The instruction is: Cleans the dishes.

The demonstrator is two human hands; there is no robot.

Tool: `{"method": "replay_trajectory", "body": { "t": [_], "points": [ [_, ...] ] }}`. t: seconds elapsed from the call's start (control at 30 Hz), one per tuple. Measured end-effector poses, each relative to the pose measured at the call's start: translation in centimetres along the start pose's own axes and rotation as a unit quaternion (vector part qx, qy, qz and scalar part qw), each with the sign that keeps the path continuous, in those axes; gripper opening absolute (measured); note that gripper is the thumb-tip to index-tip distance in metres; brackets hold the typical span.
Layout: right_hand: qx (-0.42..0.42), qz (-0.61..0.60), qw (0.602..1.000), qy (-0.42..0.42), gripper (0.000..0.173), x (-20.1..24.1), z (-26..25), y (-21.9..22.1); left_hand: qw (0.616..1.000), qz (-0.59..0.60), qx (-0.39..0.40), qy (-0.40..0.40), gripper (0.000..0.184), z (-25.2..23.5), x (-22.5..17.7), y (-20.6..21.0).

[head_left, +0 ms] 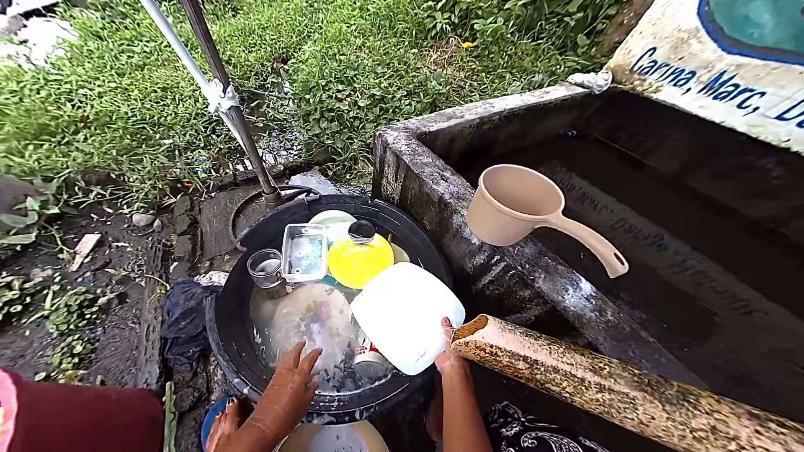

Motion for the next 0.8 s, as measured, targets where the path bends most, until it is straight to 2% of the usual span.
{"method": "replay_trajectory", "body": {
  "t": [0.1, 0.27, 0.33, 0.4, 0.43, 0.47, 0.5, 0.53, 0.57, 0.6, 0.63, 0.67, 0.7, 0.8],
  "points": [
    [-0.004, 0.019, 1.000, 0.023, 0.049, -0.1, 0.1, -0.6, 0.999, -0.030, -0.013, 0.014, 0.055, -0.1, -0.2, 0.7],
    [0.015, 0.027, 0.997, 0.072, 0.049, -1.2, -0.5, -1.6, 0.994, -0.031, -0.103, 0.032, 0.061, -0.5, -1.4, 3.0],
    [0.019, 0.052, 0.995, 0.077, 0.049, -1.2, -0.3, -1.6, 0.976, -0.072, -0.187, 0.090, 0.065, -0.4, -2.6, 3.8],
    [0.022, 0.066, 0.995, 0.074, 0.045, -1.3, 0.1, -1.4, 0.929, -0.124, -0.307, 0.163, 0.072, -0.5, -3.6, 4.5],
    [0.034, 0.068, 0.994, 0.075, 0.043, -1.5, 0.2, -1.3, 0.914, -0.145, -0.330, 0.187, 0.074, -0.6, -4.1, 4.6],
    [0.046, 0.067, 0.994, 0.079, 0.041, -1.7, 0.4, -1.0, 0.914, -0.169, -0.314, 0.195, 0.073, -0.4, -4.7, 4.3],
    [0.058, 0.064, 0.993, 0.084, 0.038, -1.7, 0.6, -0.7, 0.935, -0.193, -0.236, 0.180, 0.072, 0.1, -5.5, 3.5],
    [0.074, 0.060, 0.991, 0.090, 0.035, -1.6, 1.0, -0.2, 0.959, -0.215, -0.115, 0.145, 0.073, 0.6, -6.6, 2.4],
    [0.095, 0.055, 0.989, 0.096, 0.031, -1.4, 1.6, 0.7, 0.958, -0.238, -0.080, 0.141, 0.075, 0.4, -6.9, 2.2],
    [0.120, 0.049, 0.986, 0.107, 0.032, -1.1, 2.4, 1.8, 0.924, -0.208, -0.247, 0.206, 0.072, -0.5, -6.2, 3.3],
    [0.144, 0.046, 0.981, 0.119, 0.036, -0.7, 3.0, 2.8, 0.879, -0.189, -0.361, 0.248, 0.070, -1.3, -5.7, 4.0],
    [0.157, 0.036, 0.979, 0.129, 0.039, -0.4, 3.4, 3.6, 0.853, -0.179, -0.411, 0.268, 0.066, -1.6, -5.4, 3.9],
    [0.153, 0.021, 0.979, 0.130, 0.039, -0.2, 3.7, 4.3, 0.847, -0.169, -0.421, 0.276, 0.061, -1.5, -5.2, 3.2],
    [0.114, -0.057, 0.982, 0.142, 0.038, 0.4, 4.4, 5.6, 0.869, -0.102, -0.409, 0.261, 0.048, -0.6, -5.4, 0.0]
  ]
}}
Point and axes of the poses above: each hand's wrist, its own z-axis away from the middle knuckle, its own y-axis out of the palm, x = y × z, the point moved 6 cm from there along -z, towards the middle knuckle, and after that the axes turned 9 degrees about -z, right-handed, at the moved point
